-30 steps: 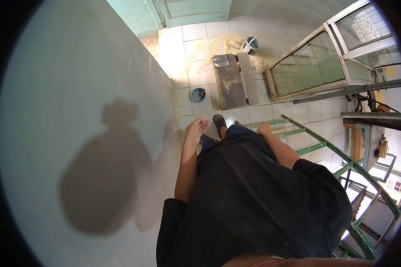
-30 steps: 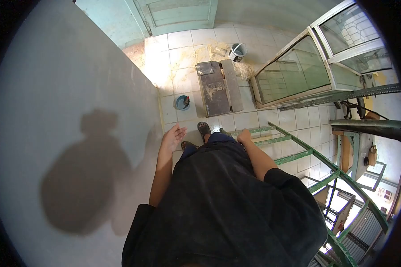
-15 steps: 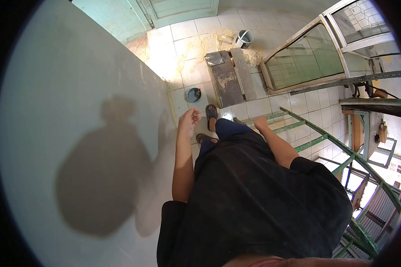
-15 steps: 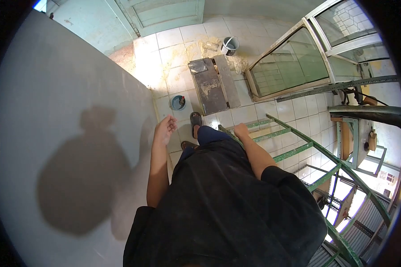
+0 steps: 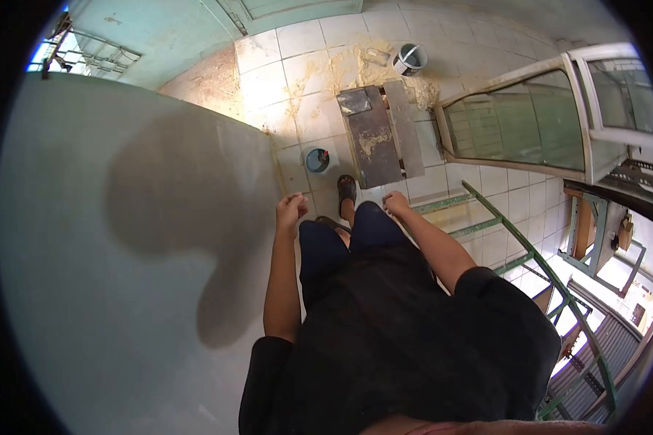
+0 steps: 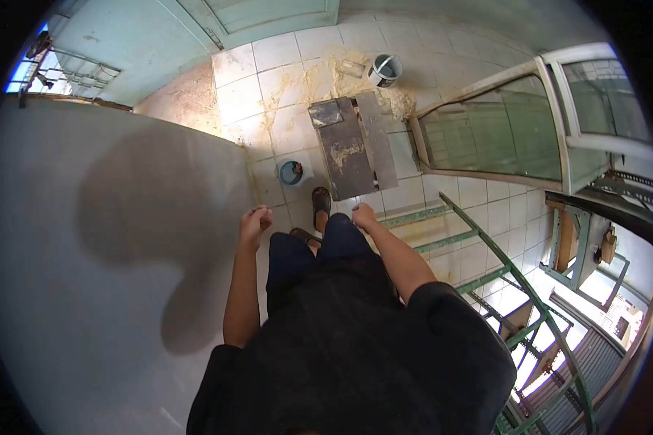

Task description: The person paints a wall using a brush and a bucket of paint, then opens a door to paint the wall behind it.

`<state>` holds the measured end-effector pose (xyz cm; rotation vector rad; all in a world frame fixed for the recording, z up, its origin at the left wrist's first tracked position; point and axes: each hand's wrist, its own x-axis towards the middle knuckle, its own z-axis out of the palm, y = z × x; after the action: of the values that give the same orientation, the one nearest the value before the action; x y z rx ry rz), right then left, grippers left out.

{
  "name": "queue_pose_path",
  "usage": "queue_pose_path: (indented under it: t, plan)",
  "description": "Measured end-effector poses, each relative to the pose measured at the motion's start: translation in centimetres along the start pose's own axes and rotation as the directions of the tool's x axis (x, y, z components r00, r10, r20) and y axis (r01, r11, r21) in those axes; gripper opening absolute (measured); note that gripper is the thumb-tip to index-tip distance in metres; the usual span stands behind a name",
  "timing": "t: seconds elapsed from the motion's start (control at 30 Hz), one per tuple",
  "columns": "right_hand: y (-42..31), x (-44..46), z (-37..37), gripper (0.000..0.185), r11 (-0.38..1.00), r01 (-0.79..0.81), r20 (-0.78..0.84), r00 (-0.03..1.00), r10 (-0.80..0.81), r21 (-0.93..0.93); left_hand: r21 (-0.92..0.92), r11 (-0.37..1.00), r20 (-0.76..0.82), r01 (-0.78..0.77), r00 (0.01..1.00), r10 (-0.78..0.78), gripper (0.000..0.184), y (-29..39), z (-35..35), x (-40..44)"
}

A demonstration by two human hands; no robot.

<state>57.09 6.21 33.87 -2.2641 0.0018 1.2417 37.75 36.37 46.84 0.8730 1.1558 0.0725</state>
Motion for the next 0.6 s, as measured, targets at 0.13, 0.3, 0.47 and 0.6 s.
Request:
queue_pose_path:
  t: [0.13,0.3,0.47,0.6]
  plan:
    - [-3.4,3.6,3.5,0.036,1.000,0.029,0.102,0.994,-0.029,0.006,0.025,0.998,-0.072,0.066,0.995,-0.064,0.016,-2.9,-0.8,7.1]
    - [-6.7,11.0,9.1,0.032,0.999,0.015,0.227,0.974,-0.008,-0.030,0.089,0.969,-0.207,0.232,0.956,-0.210,0.024,-8.9,-2.3,18.8]
    - [-4.7,25.0,17.7,0.029,0.961,0.243,0.082,0.969,-0.234,-0.131,0.192,0.948,-0.283,0.255,0.939,-0.196,0.042,-13.0,-3.1,31.0]
    - [-5.2,34.1,21.5,0.047,0.996,0.034,0.123,0.992,-0.024,-0.083,0.317,0.901,-0.293,0.295,0.934,-0.203,0.062,-15.8,-4.3,40.3]
